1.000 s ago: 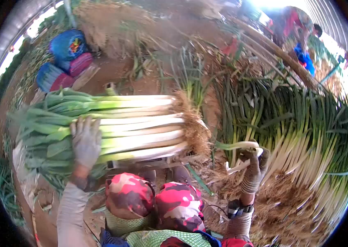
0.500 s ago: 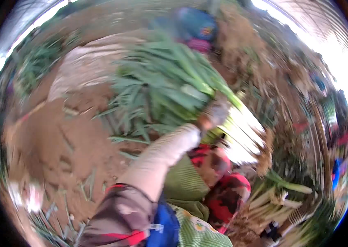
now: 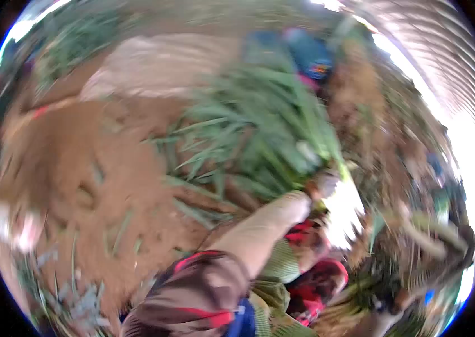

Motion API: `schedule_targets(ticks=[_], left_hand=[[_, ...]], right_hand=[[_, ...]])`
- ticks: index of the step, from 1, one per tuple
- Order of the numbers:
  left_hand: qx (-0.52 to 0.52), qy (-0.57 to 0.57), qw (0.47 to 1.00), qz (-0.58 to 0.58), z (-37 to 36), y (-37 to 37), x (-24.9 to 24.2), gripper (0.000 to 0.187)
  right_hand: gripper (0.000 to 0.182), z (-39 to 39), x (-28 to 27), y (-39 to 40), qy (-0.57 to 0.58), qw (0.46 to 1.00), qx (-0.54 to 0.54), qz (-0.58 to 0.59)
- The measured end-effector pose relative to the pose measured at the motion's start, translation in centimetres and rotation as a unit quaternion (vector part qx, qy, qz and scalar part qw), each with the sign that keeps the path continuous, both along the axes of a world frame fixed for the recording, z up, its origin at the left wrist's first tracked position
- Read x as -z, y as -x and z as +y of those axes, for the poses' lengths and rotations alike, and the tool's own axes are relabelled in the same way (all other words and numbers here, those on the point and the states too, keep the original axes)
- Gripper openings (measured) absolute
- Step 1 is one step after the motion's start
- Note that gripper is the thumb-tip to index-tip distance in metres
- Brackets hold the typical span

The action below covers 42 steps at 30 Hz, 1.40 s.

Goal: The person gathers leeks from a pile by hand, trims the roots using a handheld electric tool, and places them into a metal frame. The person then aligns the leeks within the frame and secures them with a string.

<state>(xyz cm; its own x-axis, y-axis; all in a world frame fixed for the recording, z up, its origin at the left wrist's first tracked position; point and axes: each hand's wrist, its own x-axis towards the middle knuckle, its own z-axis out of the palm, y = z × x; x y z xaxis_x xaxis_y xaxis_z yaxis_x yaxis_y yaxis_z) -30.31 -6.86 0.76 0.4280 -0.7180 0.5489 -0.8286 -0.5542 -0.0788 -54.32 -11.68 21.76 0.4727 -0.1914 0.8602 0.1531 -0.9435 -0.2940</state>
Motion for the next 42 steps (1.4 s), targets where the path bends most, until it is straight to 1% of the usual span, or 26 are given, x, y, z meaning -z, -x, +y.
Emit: schedule_targets(ticks=[2,3,5,9,12,14,17,18,20,21,22,23,24,25,26,27,28,29,30,32,34,36,37,40,41,42], left_hand=[[0.022,-0.001,1.000,0.007,0.0,0.1,0.6,0.040],[0.032,-0.005,0.999,0.009,0.7,0.7,-0.1,0.039],[0.044,-0.009,0.999,0.005,0.3,0.7,-0.4,0.038],[0.051,-0.017,0.999,-0.012,-0.5,1.8,-1.6,0.035],[0.025,-0.046,0.998,-0.019,0.1,1.3,-1.0,0.036],[0.002,-0.076,0.997,-0.015,-0.1,0.8,-0.2,0.039],[-0.010,-0.138,0.990,0.016,0.0,2.5,-3.0,0.042],[0.016,-0.136,0.988,-0.067,0.5,1.4,-1.8,0.043],[-0.028,-0.181,0.982,-0.042,-0.1,1.9,-2.2,0.043],[-0.040,-0.214,0.975,-0.048,-0.5,2.0,-2.4,0.042],[-0.039,-0.222,0.973,-0.055,-0.6,1.5,-1.9,0.042],[-0.039,-0.230,0.970,-0.063,-0.7,1.0,-1.5,0.042],[-0.039,-0.238,0.968,-0.070,-0.7,0.5,-1.1,0.042],[-0.049,-0.252,0.964,-0.062,-0.9,0.8,-1.6,0.042],[-0.032,-0.244,0.967,-0.072,-0.7,0.5,-1.5,0.042],[-0.026,-0.244,0.966,-0.082,-0.6,0.3,-1.4,0.043],[-0.019,-0.243,0.965,-0.091,-0.6,0.2,-1.3,0.043],[-0.031,-0.252,0.962,-0.096,-0.4,-0.3,-0.9,0.043],[-0.021,-0.244,0.964,-0.102,-0.3,-0.5,-0.6,0.043],[-0.018,-0.250,0.963,-0.102,0.1,-1.2,-0.1,0.043],[0.003,-0.248,0.964,-0.091,0.3,-1.1,-0.4,0.044],[0.005,-0.258,0.963,-0.081,0.3,-0.9,-0.9,0.045],[0.002,-0.264,0.961,-0.084,0.3,-1.0,-0.8,0.045],[-0.014,-0.276,0.958,-0.076,0.5,-1.2,-0.6,0.045],[-0.010,-0.276,0.958,-0.079,0.6,-1.6,-0.4,0.045],[-0.007,-0.278,0.957,-0.082,1.0,-2.1,-0.2,0.046]], right_hand=[[0.033,3.4,0.9,-3.4,-0.032,0.995,-0.074,0.057],[0.035,5.0,1.4,-5.8,-0.038,0.988,-0.129,0.081],[0.038,6.0,1.9,-8.9,-0.041,0.975,-0.197,0.098],[0.047,11.7,3.6,-12.2,-0.056,0.923,-0.356,0.133],[0.053,12.7,4.3,-12.9,-0.059,0.900,-0.400,0.165],[0.058,11.4,4.9,-12.4,-0.079,0.894,-0.407,0.172],[0.065,5.8,5.3,-9.1,-0.111,0.901,-0.392,0.146],[0.068,2.6,6.2,-7.1,-0.137,0.905,-0.380,0.134],[0.048,-7.2,10.9,-0.7,-0.253,0.896,-0.337,0.139],[0.037,-11.8,16.3,1.3,-0.490,0.808,-0.307,0.113],[0.026,-16.3,21.7,3.3,-0.699,0.667,-0.257,-0.002],[0.032,-18.4,22.7,8.2,-0.470,0.866,-0.073,0.155],[0.033,-21.8,27.6,11.9,-0.488,0.804,0.143,0.308],[0.032,-24.0,32.1,16.0,-0.318,0.792,0.196,0.483],[0.032,-26.2,36.6,20.0,-0.115,0.749,0.229,0.611],[0.033,-26.5,38.3,23.1,-0.427,0.683,0.300,0.512],[0.037,-27.5,41.0,25.1,-0.417,0.636,0.344,0.551],[0.042,-28.1,41.6,26.5,-0.407,0.617,0.375,0.560],[0.051,-29.3,43.7,27.9,-0.407,0.552,0.435,0.583],[0.057,-30.1,44.2,28.1,-0.455,0.515,0.491,0.535],[0.070,-31.0,44.1,27.9,-0.464,0.489,0.526,0.519],[0.087,-32.2,48.0,28.3,-0.458,0.491,0.546,0.501],[0.091,-33.1,52.1,29.3,-0.466,0.498,0.558,0.473],[0.092,-33.3,52.5,28.2,-0.395,0.497,0.607,0.478],[0.092,-33.7,52.5,28.1,-0.399,0.505,0.602,0.473],[0.092,-34.2,53.9,28.9,-0.403,0.512,0.596,0.469]])
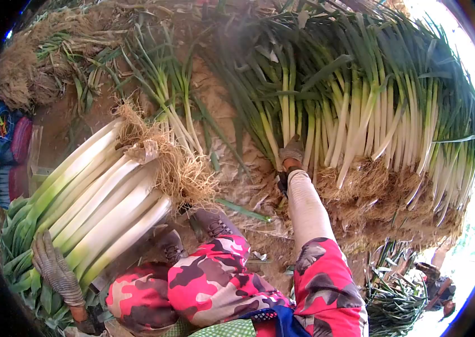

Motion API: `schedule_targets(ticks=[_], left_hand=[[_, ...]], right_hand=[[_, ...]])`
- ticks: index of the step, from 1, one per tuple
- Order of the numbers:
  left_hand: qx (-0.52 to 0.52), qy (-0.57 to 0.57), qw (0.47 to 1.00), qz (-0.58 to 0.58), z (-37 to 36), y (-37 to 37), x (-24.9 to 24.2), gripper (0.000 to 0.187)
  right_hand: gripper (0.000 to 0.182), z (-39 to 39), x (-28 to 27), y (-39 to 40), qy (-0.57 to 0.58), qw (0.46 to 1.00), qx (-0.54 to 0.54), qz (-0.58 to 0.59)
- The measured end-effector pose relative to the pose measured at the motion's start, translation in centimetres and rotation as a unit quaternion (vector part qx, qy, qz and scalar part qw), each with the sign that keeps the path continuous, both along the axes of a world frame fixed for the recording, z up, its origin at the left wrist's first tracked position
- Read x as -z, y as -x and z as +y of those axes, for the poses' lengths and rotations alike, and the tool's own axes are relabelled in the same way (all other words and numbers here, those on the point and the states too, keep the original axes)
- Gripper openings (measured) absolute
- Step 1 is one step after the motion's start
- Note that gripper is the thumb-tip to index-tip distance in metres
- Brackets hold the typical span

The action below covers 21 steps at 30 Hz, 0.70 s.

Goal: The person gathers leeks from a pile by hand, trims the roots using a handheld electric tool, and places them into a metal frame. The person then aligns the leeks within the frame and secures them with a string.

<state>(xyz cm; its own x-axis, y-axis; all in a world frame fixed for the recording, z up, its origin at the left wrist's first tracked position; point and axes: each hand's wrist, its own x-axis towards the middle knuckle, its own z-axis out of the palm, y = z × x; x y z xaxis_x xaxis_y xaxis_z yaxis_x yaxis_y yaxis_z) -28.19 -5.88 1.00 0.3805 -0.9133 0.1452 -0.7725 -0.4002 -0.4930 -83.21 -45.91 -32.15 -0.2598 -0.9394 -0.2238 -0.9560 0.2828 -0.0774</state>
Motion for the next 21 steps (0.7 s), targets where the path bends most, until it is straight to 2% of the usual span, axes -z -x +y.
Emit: schedule_targets(ticks=[2,4,5,7,9,11,13,15,16,17,19,21], left_hand=[[-0.005,-0.010,1.000,-0.015,0.3,-0.1,0.2,0.047],[-0.002,-0.012,1.000,-0.019,0.2,0.0,0.1,0.047],[-0.003,-0.011,1.000,-0.020,0.3,0.0,0.1,0.047],[-0.008,-0.007,1.000,-0.018,0.2,0.1,0.1,0.047],[-0.014,-0.008,1.000,-0.014,-0.1,0.8,-0.4,0.047],[-0.011,0.002,1.000,0.000,0.1,0.5,0.0,0.045],[-0.010,0.010,1.000,0.007,0.0,0.4,-0.1,0.044],[0.004,0.025,1.000,0.008,-0.3,0.8,-0.2,0.044],[0.001,0.028,1.000,0.004,-0.3,0.8,0.1,0.044],[-0.002,0.033,0.999,-0.001,-0.4,1.0,-0.1,0.044],[0.024,0.064,0.998,0.008,-1.2,1.8,-0.4,0.042],[0.023,0.075,0.997,0.004,-1.8,2.4,-0.5,0.040]], right_hand=[[0.085,0.1,0.2,0.9,-0.009,0.996,-0.008,-0.090],[0.073,1.0,-2.6,1.1,-0.024,0.968,-0.015,-0.250],[0.059,2.1,-4.7,0.6,-0.045,0.929,0.012,-0.366],[0.034,4.7,-9.6,-0.7,-0.091,0.809,0.097,-0.573],[0.040,9.4,-15.4,-3.7,-0.120,0.698,0.168,-0.686],[0.054,13.7,-14.1,-5.2,-0.042,0.660,0.155,-0.733],[0.058,16.9,-3.8,-2.1,-0.181,0.548,0.146,-0.803],[0.043,16.8,-11.1,-6.3,-0.224,0.446,0.186,-0.846],[0.031,16.8,-8.0,-5.9,-0.214,0.438,0.250,-0.837],[0.024,16.8,-1.4,-4.4,-0.155,0.536,0.204,-0.804],[0.027,15.4,-3.9,-4.8,-0.122,0.506,0.237,-0.820],[0.030,13.5,-7.4,-5.2,-0.104,0.461,0.217,-0.854]])
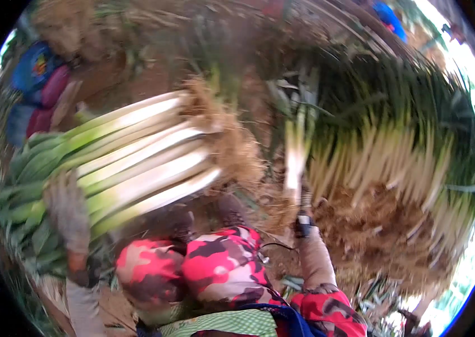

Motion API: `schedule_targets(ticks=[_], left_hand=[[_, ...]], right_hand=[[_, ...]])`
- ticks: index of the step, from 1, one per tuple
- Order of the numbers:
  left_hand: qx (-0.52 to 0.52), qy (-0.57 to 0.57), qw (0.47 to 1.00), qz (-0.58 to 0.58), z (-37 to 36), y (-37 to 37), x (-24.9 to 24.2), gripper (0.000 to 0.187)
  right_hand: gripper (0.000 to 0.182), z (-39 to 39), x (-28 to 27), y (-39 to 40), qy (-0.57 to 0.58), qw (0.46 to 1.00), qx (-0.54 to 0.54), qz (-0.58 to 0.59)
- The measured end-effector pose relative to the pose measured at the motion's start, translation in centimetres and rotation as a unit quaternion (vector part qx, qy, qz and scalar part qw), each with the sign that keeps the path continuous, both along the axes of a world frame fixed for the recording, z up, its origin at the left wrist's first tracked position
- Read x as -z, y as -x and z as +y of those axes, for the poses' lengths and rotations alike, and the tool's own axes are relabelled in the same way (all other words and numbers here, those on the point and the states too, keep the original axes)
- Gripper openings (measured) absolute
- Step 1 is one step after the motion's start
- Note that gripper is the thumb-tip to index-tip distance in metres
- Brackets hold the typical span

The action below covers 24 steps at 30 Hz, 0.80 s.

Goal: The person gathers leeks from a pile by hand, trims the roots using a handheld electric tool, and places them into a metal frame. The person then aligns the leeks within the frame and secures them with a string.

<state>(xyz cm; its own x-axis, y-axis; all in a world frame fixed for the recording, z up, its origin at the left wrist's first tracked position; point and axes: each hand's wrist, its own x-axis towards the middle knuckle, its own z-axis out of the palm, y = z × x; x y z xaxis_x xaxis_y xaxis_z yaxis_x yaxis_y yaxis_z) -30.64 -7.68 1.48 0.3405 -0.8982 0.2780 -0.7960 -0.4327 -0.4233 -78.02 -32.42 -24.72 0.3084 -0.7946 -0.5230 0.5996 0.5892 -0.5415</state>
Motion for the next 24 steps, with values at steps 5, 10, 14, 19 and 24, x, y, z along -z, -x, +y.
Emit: schedule_targets(ticks=[5,10,14,19,24], left_hand=[[-0.008,0.020,0.998,0.058,-0.5,1.0,-2.1,0.040],[0.016,0.062,0.994,0.086,0.1,0.7,-2.2,0.038],[0.016,0.070,0.993,0.090,0.4,0.8,-2.2,0.039],[0.015,0.085,0.990,0.112,0.3,0.7,-2.3,0.039],[0.023,0.072,0.991,0.107,0.0,0.4,-2.4,0.037]], right_hand=[[0.037,-3.5,-14.7,-3.1,0.113,0.983,-0.001,-0.144],[0.045,-1.1,-29.9,-9.6,0.228,0.922,-0.087,-0.300],[0.051,0.3,-36.6,-16.3,0.307,0.904,-0.167,-0.248],[0.026,2.4,-38.9,-25.4,0.609,0.722,-0.246,0.217],[0.073,-2.1,-31.6,-33.7,0.770,0.497,-0.254,0.309]])
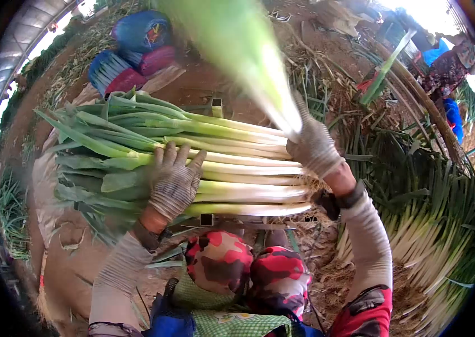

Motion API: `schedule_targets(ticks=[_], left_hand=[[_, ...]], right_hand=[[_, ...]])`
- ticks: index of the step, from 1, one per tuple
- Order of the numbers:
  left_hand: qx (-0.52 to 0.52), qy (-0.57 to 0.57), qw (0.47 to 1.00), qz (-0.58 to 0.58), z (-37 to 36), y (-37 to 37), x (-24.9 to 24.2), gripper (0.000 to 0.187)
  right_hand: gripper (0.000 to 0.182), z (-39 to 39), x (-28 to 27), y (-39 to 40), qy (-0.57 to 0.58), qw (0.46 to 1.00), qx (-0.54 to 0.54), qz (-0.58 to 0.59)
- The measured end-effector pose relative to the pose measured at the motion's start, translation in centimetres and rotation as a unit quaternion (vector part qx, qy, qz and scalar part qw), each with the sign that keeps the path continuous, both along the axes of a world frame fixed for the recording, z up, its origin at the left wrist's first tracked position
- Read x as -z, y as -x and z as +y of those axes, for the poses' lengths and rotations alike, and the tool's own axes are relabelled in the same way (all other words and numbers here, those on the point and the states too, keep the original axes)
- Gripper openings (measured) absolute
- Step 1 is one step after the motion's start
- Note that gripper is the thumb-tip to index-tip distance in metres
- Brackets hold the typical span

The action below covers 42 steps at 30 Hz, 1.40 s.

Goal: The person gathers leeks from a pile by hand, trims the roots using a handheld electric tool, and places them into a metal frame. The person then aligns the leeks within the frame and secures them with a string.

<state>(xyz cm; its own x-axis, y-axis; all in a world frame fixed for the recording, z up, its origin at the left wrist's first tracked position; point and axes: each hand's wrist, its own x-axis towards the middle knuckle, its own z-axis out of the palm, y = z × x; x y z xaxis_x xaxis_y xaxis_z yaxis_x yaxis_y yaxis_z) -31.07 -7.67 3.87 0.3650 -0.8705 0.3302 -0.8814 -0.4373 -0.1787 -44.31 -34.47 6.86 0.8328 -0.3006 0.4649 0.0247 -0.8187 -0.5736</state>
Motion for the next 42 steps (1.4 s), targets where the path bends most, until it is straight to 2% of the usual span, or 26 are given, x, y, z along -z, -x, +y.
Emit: schedule_targets(ticks=[1,2,3,4,6,7,8,10,11,14,15,18,19,22,23,26,27,30,31,34,36,39,42], left_hand=[[-0.001,-0.003,1.000,-0.005,-0.1,0.0,-0.1,0.037],[-0.002,-0.008,1.000,-0.009,0.1,0.1,0.0,0.037],[-0.035,-0.043,0.993,0.109,0.3,0.1,0.4,0.037],[-0.023,-0.028,0.995,0.088,0.4,-0.1,0.5,0.037],[0.003,0.006,0.999,0.045,0.2,-0.1,0.2,0.037],[0.010,0.001,0.999,0.046,0.2,0.0,-0.1,0.036],[0.017,-0.001,0.998,0.065,0.3,0.0,-0.6,0.035],[0.033,0.001,0.994,0.104,0.4,0.0,-1.6,0.031],[0.038,0.058,0.973,0.221,0.7,-0.1,-2.2,0.026],[0.087,0.135,0.967,0.197,1.0,-0.2,-5.3,0.022],[0.150,0.089,0.976,0.132,0.6,-1.5,-6.5,0.035],[0.111,-0.036,0.993,-0.030,-1.8,-4.5,-6.7,0.048],[0.074,-0.083,0.994,0.021,-1.8,-5.7,-5.4,0.061],[0.076,-0.156,0.981,0.082,-1.8,-7.3,-5.7,0.057],[0.091,-0.147,0.974,0.147,-2.0,-8.8,-6.1,0.052],[0.097,-0.123,0.973,0.171,-4.2,-10.6,-8.3,0.049],[0.111,-0.118,0.979,0.120,-4.9,-11.4,-8.2,0.049],[0.168,-0.156,0.969,0.092,-7.9,-13.5,-7.0,0.049],[0.172,-0.187,0.958,0.129,-8.8,-13.7,-6.9,0.054],[0.060,-0.339,0.935,0.090,-8.8,-12.1,-5.5,0.065],[0.059,-0.343,0.926,0.147,-8.2,-12.7,-5.2,0.076],[0.084,-0.345,0.927,0.123,-7.0,-12.5,-6.1,0.075],[0.088,-0.309,0.943,0.087,-6.3,-12.2,-6.5,0.071]], right_hand=[[0.077,-1.0,2.0,-1.1,0.065,0.993,-0.026,0.099],[0.077,-1.3,4.2,-1.9,0.116,0.962,-0.024,0.247],[0.078,-1.0,5.3,-2.9,0.180,0.904,-0.042,0.386],[0.076,-0.9,6.2,-2.5,0.240,0.916,-0.049,0.318],[0.074,-1.9,6.4,-1.8,0.147,0.954,-0.052,0.257],[0.074,-1.9,6.8,-1.6,0.142,0.948,-0.050,0.280],[0.074,-2.4,8.1,-0.9,0.153,0.962,-0.071,0.216],[0.074,-2.2,7.3,-0.1,0.134,0.954,-0.045,0.265],[0.073,-2.4,8.0,0.3,0.156,0.957,-0.032,0.244],[0.073,-1.6,8.3,1.2,0.205,0.949,-0.006,0.241],[0.065,-1.7,8.5,1.3,0.191,0.952,-0.005,0.237],[0.056,-1.5,8.6,2.4,0.193,0.963,-0.006,0.189],[0.046,-1.0,9.4,2.7,0.218,0.963,0.030,0.156],[0.040,0.1,10.1,4.6,0.203,0.963,0.065,0.162],[0.034,0.6,9.7,5.1,0.267,0.950,0.069,0.148],[0.030,1.5,8.4,5.5,0.296,0.940,0.073,0.153],[0.025,1.5,8.3,5.3,0.304,0.941,0.077,0.131],[0.024,2.2,8.3,4.2,0.274,0.956,0.070,0.079],[0.025,3.4,6.5,3.8,0.272,0.953,0.085,0.099],[0.024,2.9,7.7,2.7,0.166,0.957,0.060,0.229],[0.024,1.7,9.4,3.5,0.193,0.963,0.079,0.168],[0.023,1.2,10.7,4.6,0.190,0.972,0.100,0.091],[0.025,1.4,10.0,3.6,0.188,0.967,0.133,0.108]])
